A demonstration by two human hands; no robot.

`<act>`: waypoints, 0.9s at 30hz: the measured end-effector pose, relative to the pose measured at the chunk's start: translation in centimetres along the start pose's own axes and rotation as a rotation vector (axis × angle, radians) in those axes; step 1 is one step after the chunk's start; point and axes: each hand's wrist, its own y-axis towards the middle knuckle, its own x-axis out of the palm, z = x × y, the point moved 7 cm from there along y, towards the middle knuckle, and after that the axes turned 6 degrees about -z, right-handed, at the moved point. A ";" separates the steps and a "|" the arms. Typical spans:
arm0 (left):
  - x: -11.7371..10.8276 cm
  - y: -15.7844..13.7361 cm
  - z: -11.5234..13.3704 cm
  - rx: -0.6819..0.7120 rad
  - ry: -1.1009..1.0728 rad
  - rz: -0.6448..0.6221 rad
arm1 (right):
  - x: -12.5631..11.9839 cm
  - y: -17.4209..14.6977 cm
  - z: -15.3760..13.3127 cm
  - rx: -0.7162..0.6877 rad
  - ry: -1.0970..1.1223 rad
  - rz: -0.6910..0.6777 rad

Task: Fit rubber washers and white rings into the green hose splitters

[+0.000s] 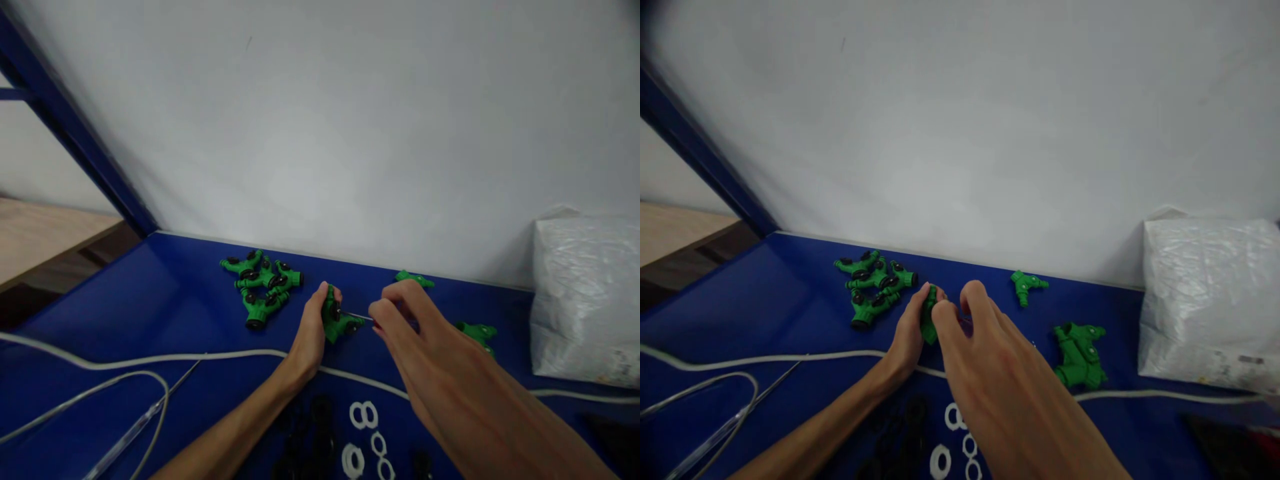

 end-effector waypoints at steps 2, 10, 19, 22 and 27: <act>0.0 0.0 0.0 0.002 -0.007 -0.003 | 0.1 -0.2 0.1 -0.035 0.002 0.009; 0.0 -0.1 -0.1 0.013 0.047 -0.035 | -0.3 -0.1 -0.4 -0.078 -0.100 -0.077; 0.1 -0.1 -0.1 -0.006 -0.004 -0.013 | -1.1 0.1 -0.7 -0.081 -0.060 -0.055; 0.0 0.0 -0.2 0.007 -0.009 -0.012 | -0.4 -0.1 -0.2 -0.050 -0.080 -0.096; 0.1 -0.1 -0.1 0.009 0.029 -0.036 | -0.2 -0.1 -0.3 -0.036 -0.098 -0.166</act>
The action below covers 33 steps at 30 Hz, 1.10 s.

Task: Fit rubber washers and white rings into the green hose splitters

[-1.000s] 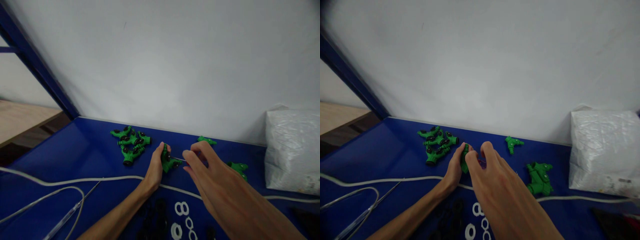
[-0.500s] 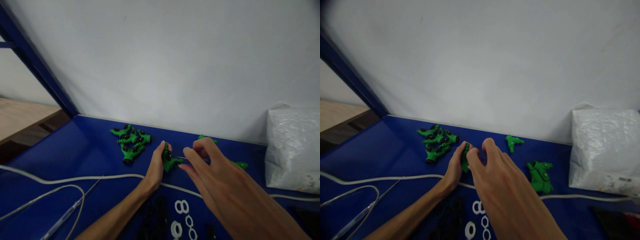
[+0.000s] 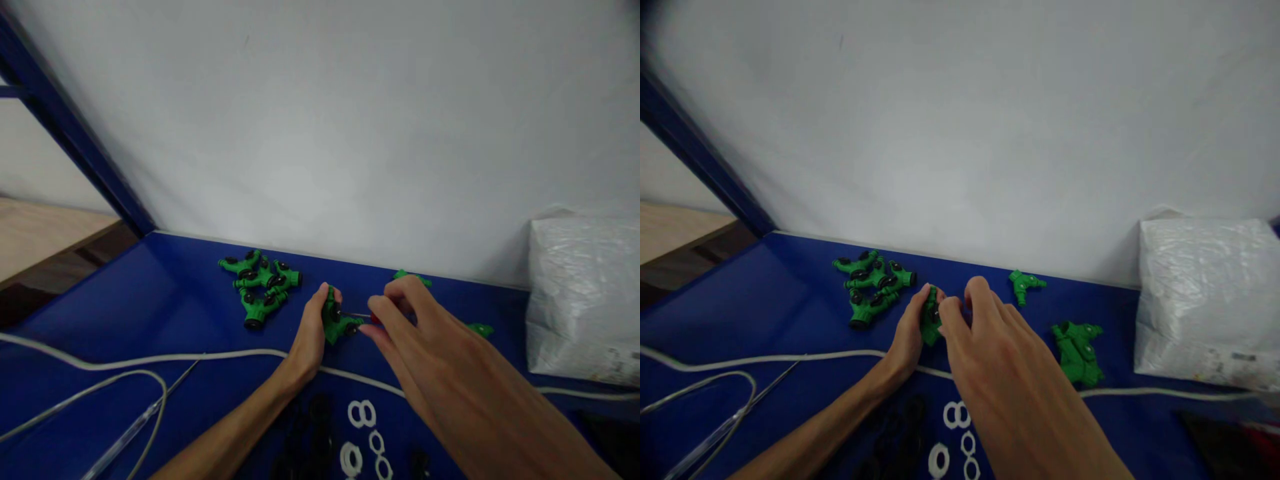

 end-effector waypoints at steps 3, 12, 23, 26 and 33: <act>0.1 -0.1 0.1 -0.008 0.001 -0.004 | -0.5 0.0 -0.1 0.002 0.013 0.066; -0.4 0.4 -0.6 -0.011 -0.044 0.017 | 0.5 -0.2 0.1 -0.059 -0.084 0.026; 0.1 0.0 0.2 -0.013 0.023 0.002 | -0.9 -0.1 0.1 -0.045 0.048 0.136; -0.1 0.0 0.0 -0.012 0.046 0.018 | -0.3 -0.2 0.1 -0.050 0.051 0.134; -0.1 0.1 -0.5 -0.010 -0.024 -0.002 | 0.9 -0.3 0.4 -0.005 -0.052 0.048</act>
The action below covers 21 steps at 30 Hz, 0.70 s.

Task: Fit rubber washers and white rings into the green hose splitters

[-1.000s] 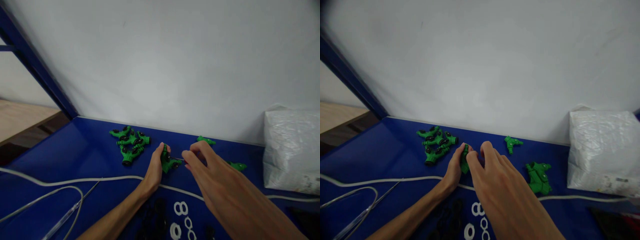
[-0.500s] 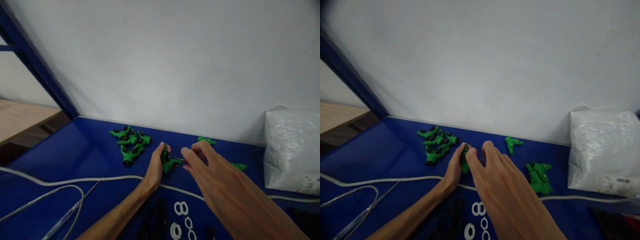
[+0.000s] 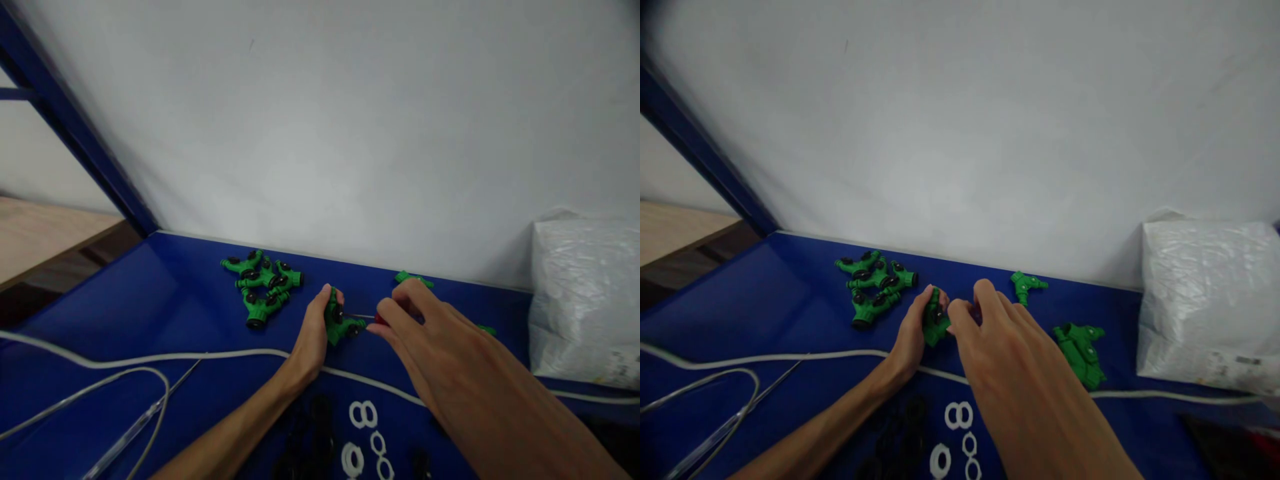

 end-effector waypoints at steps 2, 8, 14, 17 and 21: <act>0.0 0.0 0.1 0.000 0.002 -0.004 | -0.4 -0.1 -0.3 -0.053 -0.043 0.025; 0.0 -0.1 0.4 0.006 0.046 0.015 | -1.3 0.0 -0.5 -0.071 0.013 0.081; -0.2 0.0 0.2 0.001 0.075 0.024 | -1.1 0.3 -0.4 -0.054 0.112 0.041; -0.4 0.1 0.0 0.003 0.051 0.033 | -1.1 0.2 -0.2 -0.040 0.111 0.023; -0.1 0.0 0.0 -0.003 -0.004 0.005 | -1.2 0.4 0.1 -0.041 0.061 -0.003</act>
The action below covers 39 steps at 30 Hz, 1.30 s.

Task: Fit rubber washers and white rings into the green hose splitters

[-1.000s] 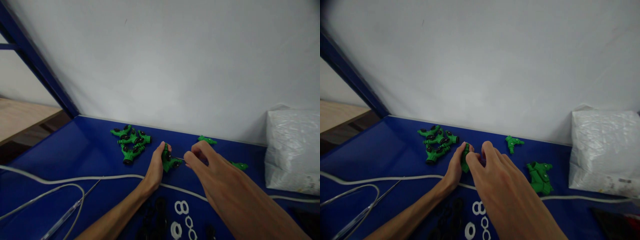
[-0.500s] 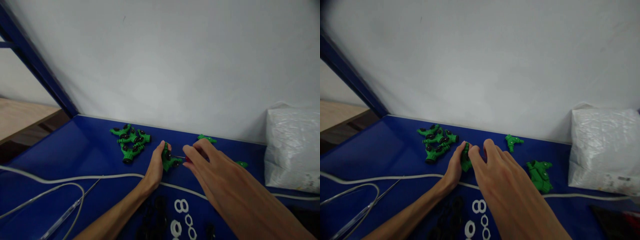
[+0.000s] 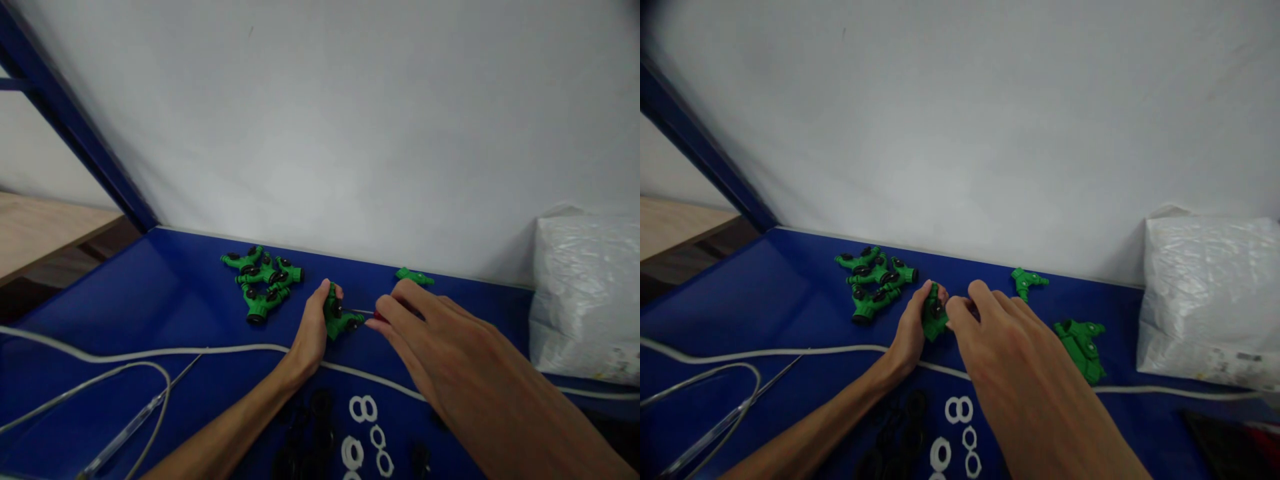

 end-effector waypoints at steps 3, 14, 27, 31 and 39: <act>-0.1 0.1 0.4 0.014 0.015 0.007 | 0.4 0.1 0.0 -0.019 -0.063 -0.021; -0.6 0.3 0.4 0.018 0.087 0.034 | 1.5 -0.3 -0.6 -0.025 -0.003 -0.015; -0.8 0.4 0.2 0.056 0.146 0.058 | 0.0 -0.1 -1.0 -0.058 0.029 0.047; -1.1 0.5 0.0 0.053 0.122 0.093 | 0.2 -0.2 -1.0 -0.040 -0.007 0.040; -1.3 0.3 -0.1 0.033 0.121 0.121 | 0.7 -0.3 -0.6 0.016 0.052 0.005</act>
